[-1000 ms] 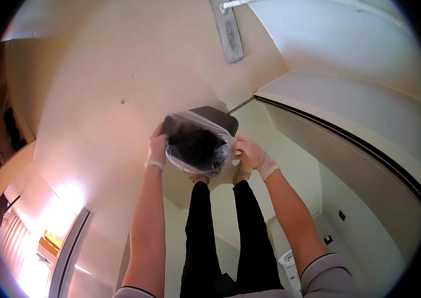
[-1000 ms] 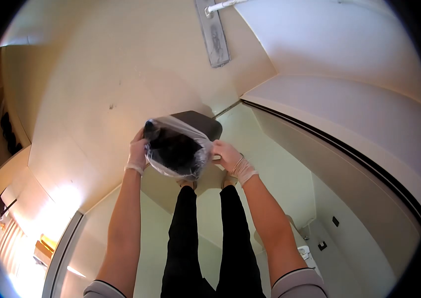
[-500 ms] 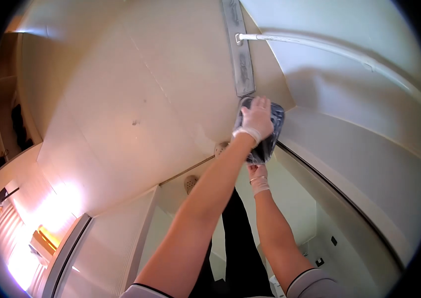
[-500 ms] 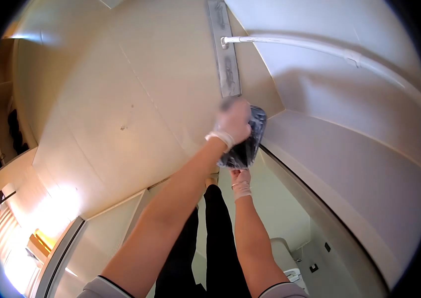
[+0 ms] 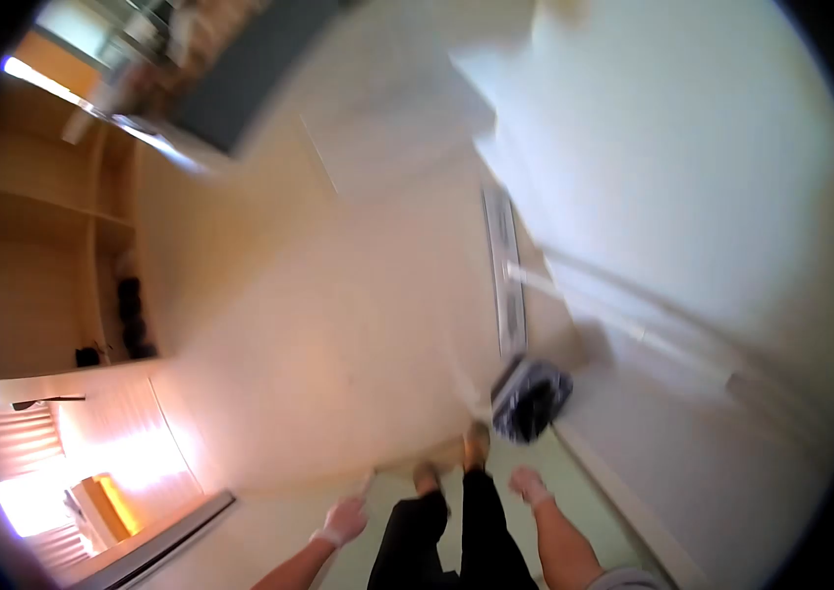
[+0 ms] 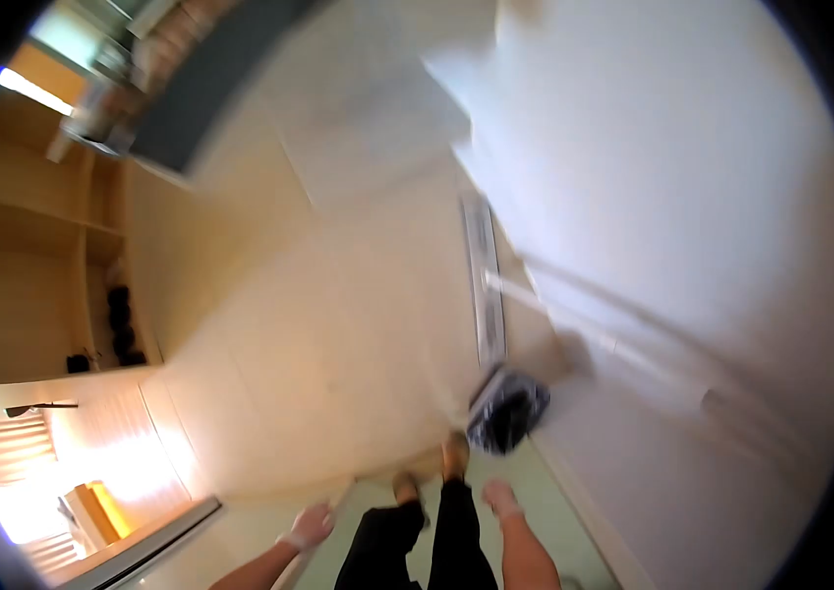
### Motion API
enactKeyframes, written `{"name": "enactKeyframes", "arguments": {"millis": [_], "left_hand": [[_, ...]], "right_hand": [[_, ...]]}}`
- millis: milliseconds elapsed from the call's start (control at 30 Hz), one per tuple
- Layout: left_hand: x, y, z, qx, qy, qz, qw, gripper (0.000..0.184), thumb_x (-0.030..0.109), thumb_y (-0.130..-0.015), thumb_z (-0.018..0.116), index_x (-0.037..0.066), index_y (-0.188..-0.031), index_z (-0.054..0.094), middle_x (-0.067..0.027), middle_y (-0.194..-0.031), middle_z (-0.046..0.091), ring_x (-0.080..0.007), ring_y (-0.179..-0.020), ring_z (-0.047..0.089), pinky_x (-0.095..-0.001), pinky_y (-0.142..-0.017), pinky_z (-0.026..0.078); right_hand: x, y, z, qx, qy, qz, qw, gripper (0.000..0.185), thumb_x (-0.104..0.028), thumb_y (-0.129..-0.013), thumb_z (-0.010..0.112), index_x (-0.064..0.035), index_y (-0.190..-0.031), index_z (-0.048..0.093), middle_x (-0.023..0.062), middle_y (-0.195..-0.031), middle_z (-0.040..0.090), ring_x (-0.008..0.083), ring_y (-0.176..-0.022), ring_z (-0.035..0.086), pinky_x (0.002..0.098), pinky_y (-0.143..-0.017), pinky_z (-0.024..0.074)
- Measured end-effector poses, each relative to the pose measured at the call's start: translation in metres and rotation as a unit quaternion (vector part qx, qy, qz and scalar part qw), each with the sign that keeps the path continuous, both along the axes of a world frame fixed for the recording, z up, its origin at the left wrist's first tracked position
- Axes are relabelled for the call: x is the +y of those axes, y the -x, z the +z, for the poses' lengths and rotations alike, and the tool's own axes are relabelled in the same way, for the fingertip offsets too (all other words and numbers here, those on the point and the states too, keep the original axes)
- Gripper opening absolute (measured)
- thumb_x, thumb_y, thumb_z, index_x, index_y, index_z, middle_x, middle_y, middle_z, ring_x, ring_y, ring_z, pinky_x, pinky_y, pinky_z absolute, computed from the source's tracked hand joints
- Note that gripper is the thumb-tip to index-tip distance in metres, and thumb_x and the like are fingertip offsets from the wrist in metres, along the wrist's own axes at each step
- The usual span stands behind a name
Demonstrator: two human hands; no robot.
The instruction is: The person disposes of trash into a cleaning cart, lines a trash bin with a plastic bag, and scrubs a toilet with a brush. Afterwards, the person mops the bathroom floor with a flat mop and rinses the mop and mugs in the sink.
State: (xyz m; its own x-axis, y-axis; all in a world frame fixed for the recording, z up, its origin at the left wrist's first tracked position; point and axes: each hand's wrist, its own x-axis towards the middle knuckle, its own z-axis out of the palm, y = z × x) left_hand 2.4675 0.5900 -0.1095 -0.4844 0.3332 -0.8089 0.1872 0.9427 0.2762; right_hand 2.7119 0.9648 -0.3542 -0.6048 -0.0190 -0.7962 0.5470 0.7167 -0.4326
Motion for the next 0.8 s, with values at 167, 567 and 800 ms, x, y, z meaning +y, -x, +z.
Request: {"name": "enactKeyframes", "arguments": {"millis": [167, 567, 800], "left_hand": [[-0.093, 0.044, 0.102, 0.026, -0.037, 0.119, 0.992, 0.03, 0.019, -0.082, 0.047, 0.001, -0.097, 0.065, -0.0207, -0.101, 0.063, -0.0312, -0.094, 0.06, -0.0375, -0.085, 0.046], [-0.008, 0.466, 0.267, 0.472, -0.211, 0.339, 0.786, 0.022, 0.014, -0.087, 0.052, 0.002, -0.103, 0.058, -0.0186, -0.089, 0.063, -0.0283, -0.074, 0.063, -0.0353, -0.062, 0.048], [0.062, 0.701, 0.447, 0.068, -0.35, 0.294, 0.887, 0.042, 0.022, -0.086, 0.053, -0.001, -0.121, 0.049, -0.0078, -0.081, 0.063, -0.0157, -0.067, 0.06, -0.0267, -0.061, 0.046]], "right_hand": [[0.076, 0.165, 0.137, -0.093, 0.091, -0.407, 0.904, 0.02, -0.02, -0.077, 0.052, -0.0038, -0.073, 0.063, 0.0106, -0.067, 0.063, 0.0215, -0.064, 0.062, 0.034, -0.06, 0.0485], [0.003, 0.748, 0.686, 0.576, 0.267, -0.107, 0.765, 0.018, -0.004, -0.089, 0.044, -0.0032, -0.102, 0.057, 0.0008, -0.061, 0.053, 0.0085, -0.055, 0.048, 0.0222, -0.052, 0.04], [-0.088, 0.873, 0.716, 0.563, 0.126, 0.027, 0.816, 0.027, -0.015, -0.082, 0.052, -0.0085, -0.108, 0.058, 0.0163, -0.066, 0.059, 0.0312, -0.061, 0.059, 0.0378, -0.056, 0.0466]]}}
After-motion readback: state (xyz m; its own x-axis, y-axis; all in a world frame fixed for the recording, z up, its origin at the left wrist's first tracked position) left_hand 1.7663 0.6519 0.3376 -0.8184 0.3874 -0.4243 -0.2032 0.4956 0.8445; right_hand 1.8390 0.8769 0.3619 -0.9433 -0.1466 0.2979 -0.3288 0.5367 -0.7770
